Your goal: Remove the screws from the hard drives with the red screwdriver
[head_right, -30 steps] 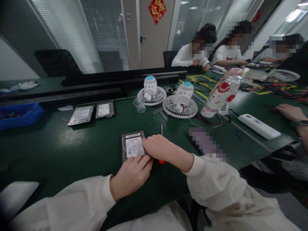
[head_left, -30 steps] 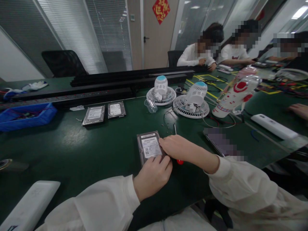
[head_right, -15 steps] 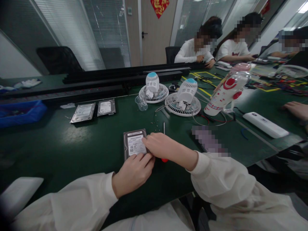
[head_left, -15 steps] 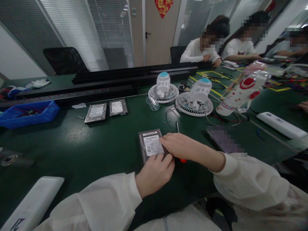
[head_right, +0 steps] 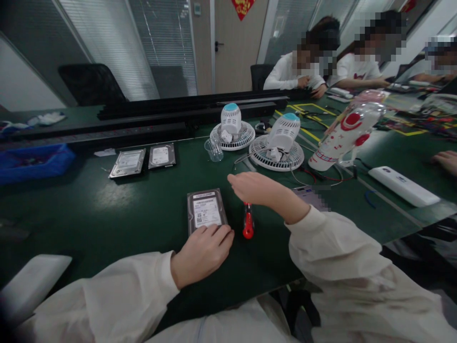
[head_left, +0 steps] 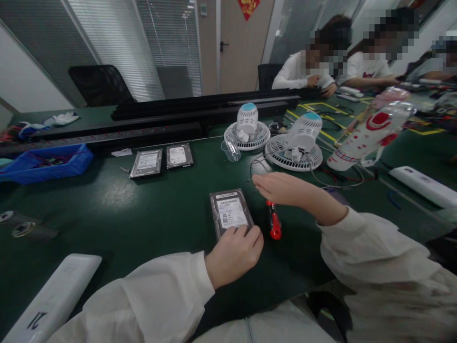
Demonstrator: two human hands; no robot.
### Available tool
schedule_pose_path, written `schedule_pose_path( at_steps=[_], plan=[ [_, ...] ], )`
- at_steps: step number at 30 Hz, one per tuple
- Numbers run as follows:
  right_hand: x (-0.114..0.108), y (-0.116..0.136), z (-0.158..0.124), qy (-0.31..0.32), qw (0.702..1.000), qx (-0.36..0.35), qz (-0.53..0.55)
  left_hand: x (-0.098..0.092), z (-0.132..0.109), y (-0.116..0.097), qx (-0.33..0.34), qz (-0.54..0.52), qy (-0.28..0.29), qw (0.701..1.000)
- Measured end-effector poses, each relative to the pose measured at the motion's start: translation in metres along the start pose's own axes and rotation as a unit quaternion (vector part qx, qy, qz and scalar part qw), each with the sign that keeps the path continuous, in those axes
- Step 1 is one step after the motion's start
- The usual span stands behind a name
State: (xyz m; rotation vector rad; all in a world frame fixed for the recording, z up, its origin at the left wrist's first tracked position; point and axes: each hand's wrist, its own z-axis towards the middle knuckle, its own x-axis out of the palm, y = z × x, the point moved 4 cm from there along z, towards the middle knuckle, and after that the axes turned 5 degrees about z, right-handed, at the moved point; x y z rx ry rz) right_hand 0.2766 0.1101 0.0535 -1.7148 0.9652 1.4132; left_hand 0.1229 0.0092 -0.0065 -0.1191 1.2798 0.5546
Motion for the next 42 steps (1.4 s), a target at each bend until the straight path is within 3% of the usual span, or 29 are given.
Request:
schedule_pose_path(
  at_steps=[4, 10, 18, 23, 25, 27, 32, 37, 42],
  plan=[
    [0.006, -0.03, 0.011, 0.001, 0.998, 0.064, 0.011, -0.001, 0.0, 0.0, -0.002, -0.001, -0.007, 1.0],
    [0.022, -0.034, 0.016, 0.022, 0.997, 0.067, 0.039, -0.001, 0.0, 0.0, -0.001, 0.0, -0.009, 1.0],
    [0.003, -0.039, -0.01, -0.018, 0.996, 0.068, 0.055, -0.003, 0.0, 0.002, 0.002, 0.009, -0.007, 1.0],
    [0.015, -0.01, -0.055, -0.034, 0.997, -0.021, 0.071, -0.007, 0.001, 0.003, -0.008, 0.04, -0.003, 0.999],
    [0.03, 0.007, -0.073, -0.051, 0.992, -0.111, 0.044, -0.01, 0.002, 0.005, -0.041, 0.047, 0.009, 0.998],
    [0.042, 0.02, -0.088, -0.102, 0.978, -0.182, -0.008, -0.013, 0.003, 0.011, -0.093, 0.036, 0.032, 0.994],
    [0.053, 0.026, -0.098, -0.156, 0.964, -0.208, -0.054, -0.013, 0.0, 0.05, -0.19, -0.026, 0.125, 0.974],
    [0.035, 0.016, -0.106, -0.213, 0.957, -0.188, -0.067, -0.001, -0.008, 0.089, -0.142, -0.123, 0.225, 0.956],
    [-0.001, 0.0, -0.123, -0.328, 0.935, -0.127, -0.046, 0.008, -0.011, 0.101, -0.123, -0.148, 0.258, 0.947]
  ],
)
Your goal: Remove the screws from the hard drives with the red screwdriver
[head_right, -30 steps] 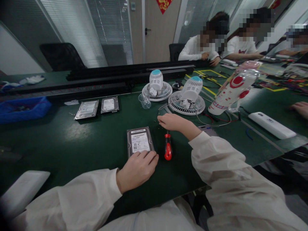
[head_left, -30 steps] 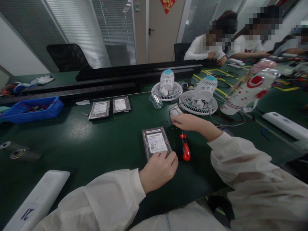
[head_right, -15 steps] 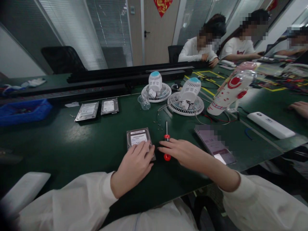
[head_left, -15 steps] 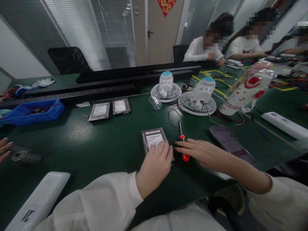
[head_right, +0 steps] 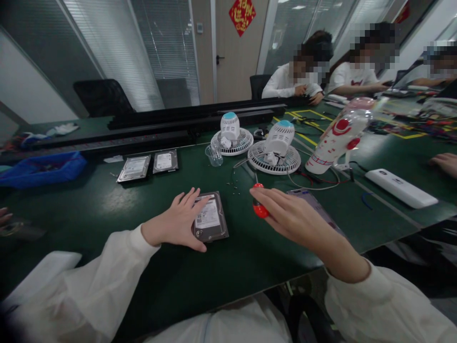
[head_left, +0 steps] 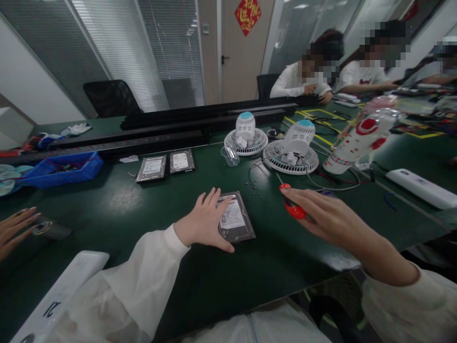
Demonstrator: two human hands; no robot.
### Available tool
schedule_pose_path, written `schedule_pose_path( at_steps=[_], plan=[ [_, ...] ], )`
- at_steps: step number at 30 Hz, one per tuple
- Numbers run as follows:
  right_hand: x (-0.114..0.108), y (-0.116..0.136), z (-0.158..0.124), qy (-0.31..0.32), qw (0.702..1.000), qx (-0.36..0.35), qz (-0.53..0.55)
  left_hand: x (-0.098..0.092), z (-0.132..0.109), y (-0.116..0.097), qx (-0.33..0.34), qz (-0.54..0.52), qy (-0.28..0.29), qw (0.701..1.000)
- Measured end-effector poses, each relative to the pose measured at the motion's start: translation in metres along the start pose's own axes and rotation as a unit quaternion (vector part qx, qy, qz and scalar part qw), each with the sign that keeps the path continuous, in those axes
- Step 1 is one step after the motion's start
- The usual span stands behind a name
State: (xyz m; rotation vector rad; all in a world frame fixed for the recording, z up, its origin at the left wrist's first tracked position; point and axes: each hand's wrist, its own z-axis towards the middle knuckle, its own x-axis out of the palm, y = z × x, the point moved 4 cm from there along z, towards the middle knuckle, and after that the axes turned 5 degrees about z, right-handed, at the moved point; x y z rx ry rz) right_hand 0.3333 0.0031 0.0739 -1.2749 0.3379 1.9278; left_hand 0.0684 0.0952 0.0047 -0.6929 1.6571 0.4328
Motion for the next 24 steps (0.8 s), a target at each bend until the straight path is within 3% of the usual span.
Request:
schedule_pose_path(
  at_steps=[7, 12, 14, 20, 24],
  plan=[
    [-0.04, -0.01, 0.02, -0.209, 0.971, 0.108, 0.039, -0.007, -0.006, -0.007, 0.016, 0.009, -0.023, 1.0],
    [-0.037, -0.019, 0.042, -0.344, 0.9, 0.095, 0.251, -0.009, -0.021, -0.024, 0.023, 0.052, 0.0, 0.998],
    [-0.033, -0.023, 0.054, -0.393, 0.879, 0.093, 0.253, -0.009, -0.025, -0.03, 0.012, 0.073, 0.002, 0.997],
    [-0.017, -0.034, 0.108, -0.404, 0.867, 0.113, 0.267, -0.01, -0.027, -0.051, -0.032, 0.133, -0.016, 0.99],
    [0.005, -0.036, 0.138, -0.372, 0.861, 0.08, 0.339, -0.003, -0.027, -0.083, -0.025, 0.148, -0.091, 0.984]
  ],
)
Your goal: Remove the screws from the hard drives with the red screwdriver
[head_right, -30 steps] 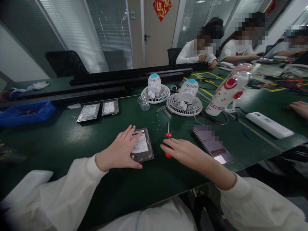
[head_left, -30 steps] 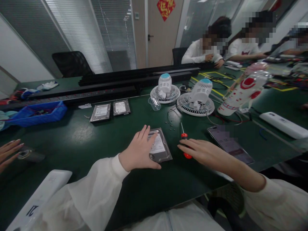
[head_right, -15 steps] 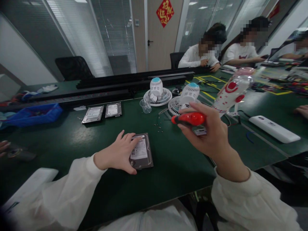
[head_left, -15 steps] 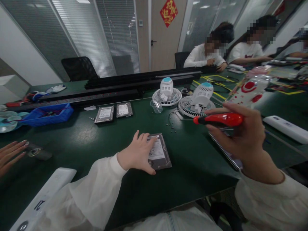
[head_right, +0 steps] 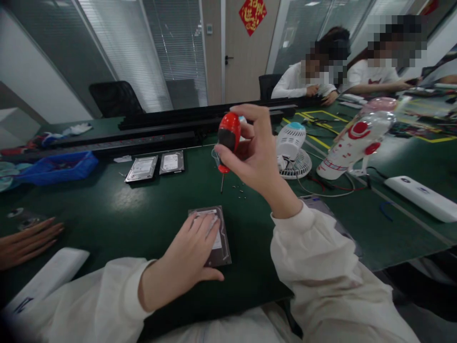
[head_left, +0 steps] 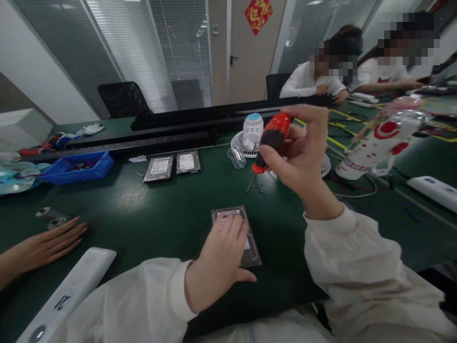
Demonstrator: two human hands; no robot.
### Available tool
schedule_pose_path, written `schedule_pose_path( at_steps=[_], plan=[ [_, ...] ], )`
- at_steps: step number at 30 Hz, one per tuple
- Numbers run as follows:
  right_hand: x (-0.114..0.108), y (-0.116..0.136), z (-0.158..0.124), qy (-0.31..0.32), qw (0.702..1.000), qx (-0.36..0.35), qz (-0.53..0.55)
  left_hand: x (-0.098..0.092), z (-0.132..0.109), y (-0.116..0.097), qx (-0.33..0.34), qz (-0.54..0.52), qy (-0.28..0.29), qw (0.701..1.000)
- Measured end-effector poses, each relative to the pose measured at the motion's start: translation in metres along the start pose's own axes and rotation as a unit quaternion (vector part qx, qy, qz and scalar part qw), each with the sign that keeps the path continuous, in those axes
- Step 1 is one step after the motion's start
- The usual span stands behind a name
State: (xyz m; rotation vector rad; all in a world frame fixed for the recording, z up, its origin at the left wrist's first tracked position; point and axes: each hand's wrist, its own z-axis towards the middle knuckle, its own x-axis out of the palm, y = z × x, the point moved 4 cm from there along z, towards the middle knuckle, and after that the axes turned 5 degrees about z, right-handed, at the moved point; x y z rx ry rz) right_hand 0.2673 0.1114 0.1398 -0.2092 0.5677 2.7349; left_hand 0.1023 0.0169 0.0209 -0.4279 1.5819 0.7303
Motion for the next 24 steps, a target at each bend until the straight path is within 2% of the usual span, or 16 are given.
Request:
schedule_pose_path(
  at_steps=[3, 5, 7, 10, 15, 24],
  plan=[
    [0.016, -0.01, -0.005, 0.032, 0.999, 0.015, 0.038, 0.006, 0.0, -0.018, -0.034, -0.02, -0.054, 0.998],
    [0.02, -0.013, -0.009, 0.037, 0.998, 0.034, 0.042, 0.011, 0.002, -0.023, -0.055, -0.032, -0.072, 0.995],
    [0.02, -0.015, -0.013, 0.037, 0.998, 0.054, 0.016, 0.016, 0.005, -0.024, -0.063, -0.043, -0.07, 0.995],
    [0.02, -0.019, -0.017, 0.072, 0.994, 0.083, -0.028, 0.02, 0.009, -0.021, -0.064, -0.06, -0.057, 0.995],
    [0.023, -0.03, -0.021, 0.129, 0.987, 0.097, -0.023, 0.024, 0.011, -0.019, -0.063, -0.079, -0.052, 0.994],
    [0.025, -0.035, -0.022, 0.133, 0.985, 0.113, -0.002, 0.023, 0.011, -0.019, -0.061, -0.079, -0.053, 0.994]
  ],
)
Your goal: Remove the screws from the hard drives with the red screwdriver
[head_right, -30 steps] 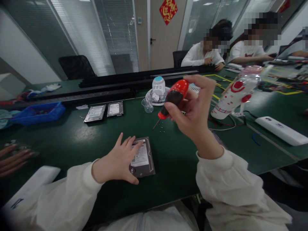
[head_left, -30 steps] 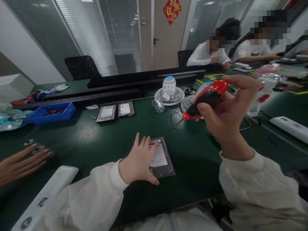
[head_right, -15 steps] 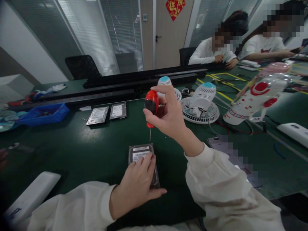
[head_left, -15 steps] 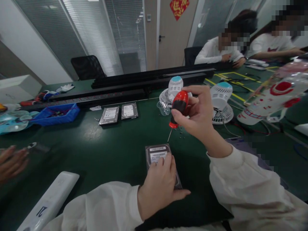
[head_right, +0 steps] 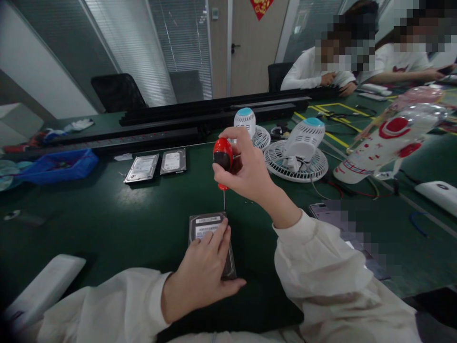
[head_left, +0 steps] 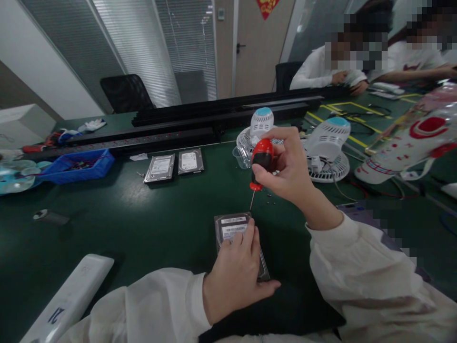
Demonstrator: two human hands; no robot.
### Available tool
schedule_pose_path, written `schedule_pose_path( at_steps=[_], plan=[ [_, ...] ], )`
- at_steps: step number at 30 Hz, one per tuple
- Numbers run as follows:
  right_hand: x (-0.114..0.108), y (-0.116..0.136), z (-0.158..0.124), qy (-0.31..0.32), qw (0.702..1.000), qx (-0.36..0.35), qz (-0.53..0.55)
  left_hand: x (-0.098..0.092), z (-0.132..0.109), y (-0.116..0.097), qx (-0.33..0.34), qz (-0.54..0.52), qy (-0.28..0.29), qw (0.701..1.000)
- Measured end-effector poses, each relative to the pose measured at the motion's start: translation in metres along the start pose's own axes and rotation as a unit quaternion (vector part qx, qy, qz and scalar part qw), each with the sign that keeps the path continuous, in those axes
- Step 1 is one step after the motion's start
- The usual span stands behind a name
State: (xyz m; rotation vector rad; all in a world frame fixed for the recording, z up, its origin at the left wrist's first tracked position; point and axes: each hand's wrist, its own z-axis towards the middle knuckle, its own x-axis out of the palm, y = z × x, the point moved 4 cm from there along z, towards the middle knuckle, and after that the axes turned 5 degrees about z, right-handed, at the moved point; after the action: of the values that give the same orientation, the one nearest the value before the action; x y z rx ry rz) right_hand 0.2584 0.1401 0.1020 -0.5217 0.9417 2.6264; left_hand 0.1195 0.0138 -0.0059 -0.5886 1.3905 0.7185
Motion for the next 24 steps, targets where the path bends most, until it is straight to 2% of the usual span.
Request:
schedule_pose_path(
  at_steps=[8, 14, 17, 21, 24],
  plan=[
    [0.002, 0.002, 0.0, 0.009, 1.0, -0.004, -0.007, -0.002, 0.001, 0.0, -0.002, -0.006, 0.008, 1.0],
    [0.002, 0.007, 0.001, 0.038, 0.999, -0.016, -0.002, -0.002, 0.001, 0.0, -0.003, -0.007, 0.009, 1.0],
    [-0.001, 0.016, 0.006, 0.055, 0.997, -0.033, -0.052, -0.001, 0.001, 0.0, 0.0, 0.0, 0.009, 1.0],
    [-0.012, 0.031, 0.012, 0.013, 0.985, -0.07, -0.159, -0.002, 0.001, 0.0, -0.001, 0.009, 0.004, 1.0],
    [-0.019, 0.036, 0.014, 0.014, 0.986, -0.07, -0.154, -0.002, 0.001, 0.0, -0.006, 0.008, 0.003, 1.0]
  ],
)
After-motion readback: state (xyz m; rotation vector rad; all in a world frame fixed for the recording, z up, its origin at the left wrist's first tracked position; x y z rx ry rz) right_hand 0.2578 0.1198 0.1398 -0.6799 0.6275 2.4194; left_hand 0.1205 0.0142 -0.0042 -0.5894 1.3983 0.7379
